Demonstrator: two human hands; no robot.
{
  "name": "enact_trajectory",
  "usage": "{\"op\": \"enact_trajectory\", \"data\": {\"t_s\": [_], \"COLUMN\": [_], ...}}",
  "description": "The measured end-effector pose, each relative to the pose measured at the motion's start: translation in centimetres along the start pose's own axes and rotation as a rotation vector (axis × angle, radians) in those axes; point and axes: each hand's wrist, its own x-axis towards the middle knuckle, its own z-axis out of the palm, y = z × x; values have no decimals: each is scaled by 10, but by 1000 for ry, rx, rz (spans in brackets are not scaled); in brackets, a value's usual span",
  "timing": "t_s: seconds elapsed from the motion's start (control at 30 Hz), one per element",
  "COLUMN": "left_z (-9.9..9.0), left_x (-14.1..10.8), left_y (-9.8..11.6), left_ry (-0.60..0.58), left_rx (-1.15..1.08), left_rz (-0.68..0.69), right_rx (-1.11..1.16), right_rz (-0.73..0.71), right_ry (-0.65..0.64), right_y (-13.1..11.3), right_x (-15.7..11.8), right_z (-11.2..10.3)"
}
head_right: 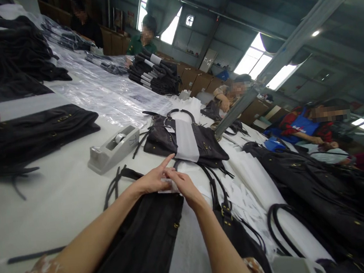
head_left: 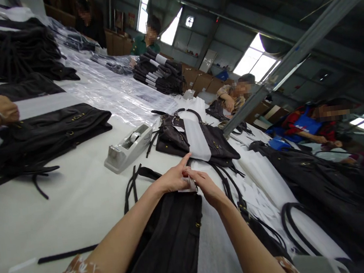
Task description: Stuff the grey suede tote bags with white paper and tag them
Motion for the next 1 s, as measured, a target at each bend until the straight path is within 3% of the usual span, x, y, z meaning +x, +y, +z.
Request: {"op": "enact_trajectory", "data": {"t_s": [0.17,0.23,0.37,0.47,0.57,0.67,0.83,0.93,1.0], "left_z": [-12,-23,-42,-53,-60,-62,-30,-5,-1], "left_x": [-1,-3,-12,-24,-36,-45,-67,-93,-108], "left_y": [15,23,43,64,85,101,109,102,92], "left_ry": [40,71,82,100,62,38,54,11,-11], "left_rx": [144,207,245,228,224,251,259,224,224], "left_rz": [-115,-190,-258,-229,-210,-167,-138,-181,-226], "right_rx": [184,149,-64,-273,-380,-362,-266,-188,-156], "right_rz": [131,134,124,14,-76,-29,21,20,26], "right_ry": [561,647,444,304,318,376,405,353,291], "right_y": [16,21,25,27,29,34,33,26,22], "right_x": [6,1,-23,-39,-48,-55,-78,-96,-107], "right_z": [1,-4,-9,-8,-9,-12,-5,9,21]}}
